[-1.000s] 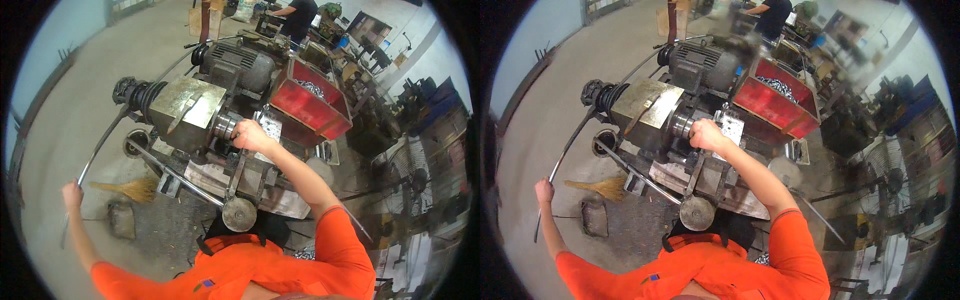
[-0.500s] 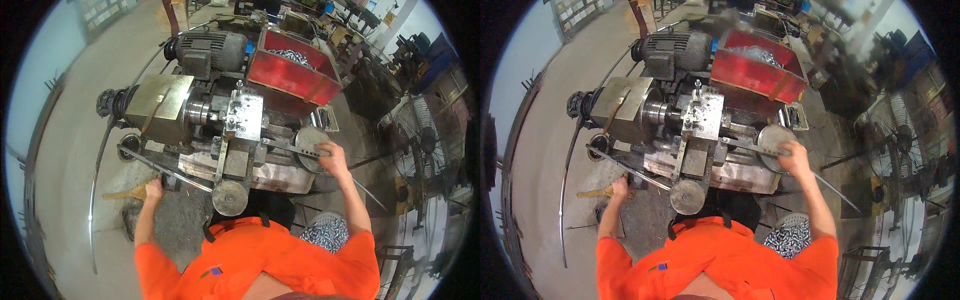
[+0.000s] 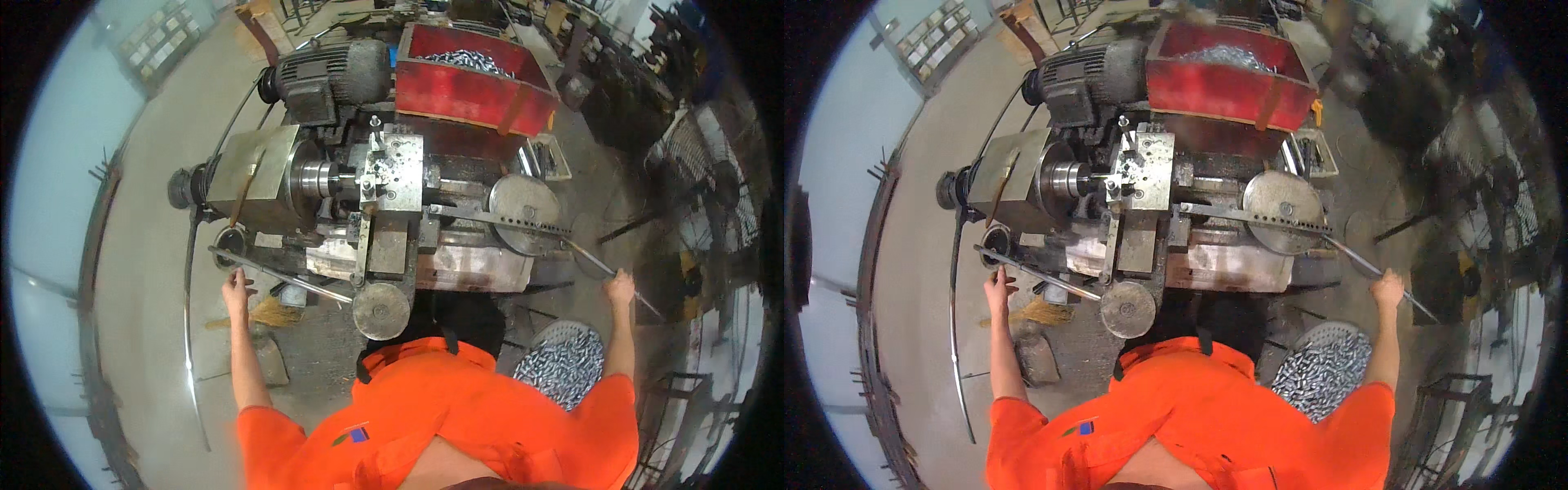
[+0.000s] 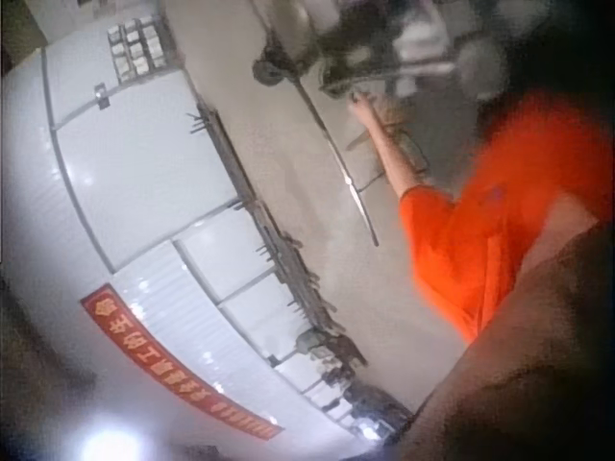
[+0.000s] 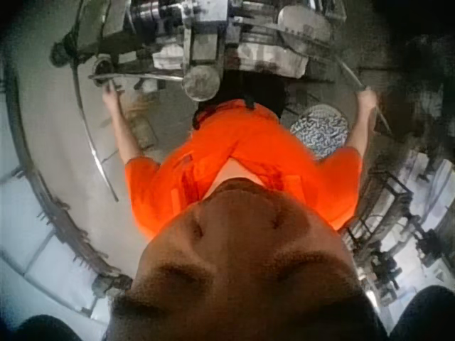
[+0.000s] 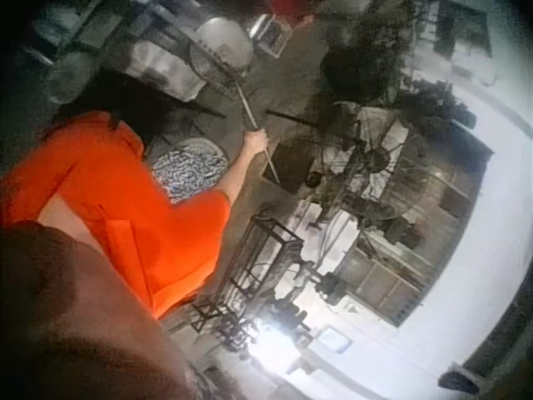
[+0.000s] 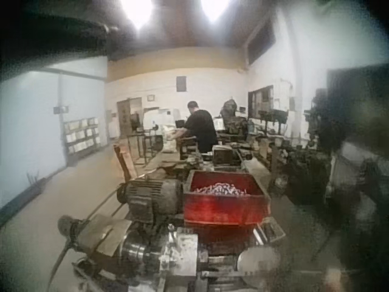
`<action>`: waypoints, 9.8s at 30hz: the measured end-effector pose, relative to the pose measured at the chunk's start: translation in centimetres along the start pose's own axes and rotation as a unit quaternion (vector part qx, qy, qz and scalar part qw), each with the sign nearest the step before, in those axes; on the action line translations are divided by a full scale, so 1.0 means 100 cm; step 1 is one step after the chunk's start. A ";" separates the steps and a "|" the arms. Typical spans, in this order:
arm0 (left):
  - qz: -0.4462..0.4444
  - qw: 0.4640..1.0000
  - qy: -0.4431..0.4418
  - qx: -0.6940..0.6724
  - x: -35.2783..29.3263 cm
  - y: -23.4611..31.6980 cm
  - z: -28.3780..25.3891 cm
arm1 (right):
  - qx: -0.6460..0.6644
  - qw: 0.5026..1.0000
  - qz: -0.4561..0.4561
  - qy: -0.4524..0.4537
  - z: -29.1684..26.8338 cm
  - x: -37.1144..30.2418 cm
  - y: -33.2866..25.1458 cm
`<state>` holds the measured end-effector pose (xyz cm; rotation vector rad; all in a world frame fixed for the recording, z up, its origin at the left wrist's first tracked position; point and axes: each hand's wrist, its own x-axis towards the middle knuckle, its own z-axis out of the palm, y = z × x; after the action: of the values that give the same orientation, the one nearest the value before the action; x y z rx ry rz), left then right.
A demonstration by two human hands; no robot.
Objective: The person operates a metal turning machine by inserting metal rods into the chuck, engaging the machine with a lever, and removing finished parts. The person repeatedly cycles through loading, machining, and unloading steps while collecting finished parts in a nearby container.
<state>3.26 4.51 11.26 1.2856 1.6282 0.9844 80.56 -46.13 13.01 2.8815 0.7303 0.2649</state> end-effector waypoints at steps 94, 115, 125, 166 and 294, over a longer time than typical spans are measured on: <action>0.000 0.797 0.202 0.569 -0.044 0.013 -0.210 | 0.277 0.777 -0.565 -0.020 -0.275 -0.084 -0.567; 0.008 0.864 0.201 0.461 -0.148 0.038 -0.090 | 0.240 0.806 -0.541 0.012 -0.297 -0.072 -0.533; 0.226 0.776 0.104 0.579 -0.131 0.131 -0.034 | 0.370 0.805 -0.380 0.268 -0.324 0.082 -0.439; 0.195 0.914 -0.313 0.170 -0.095 0.127 0.121 | 0.186 0.969 -0.025 -0.162 0.001 -0.112 -0.040; 0.008 0.985 0.056 -0.161 -0.003 0.021 0.055 | 0.627 0.716 0.166 -0.259 -0.055 -0.246 -0.133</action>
<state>9.10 5.06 11.34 1.0405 1.4683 1.2908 52.02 -45.85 12.54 3.8716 0.2412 -1.5746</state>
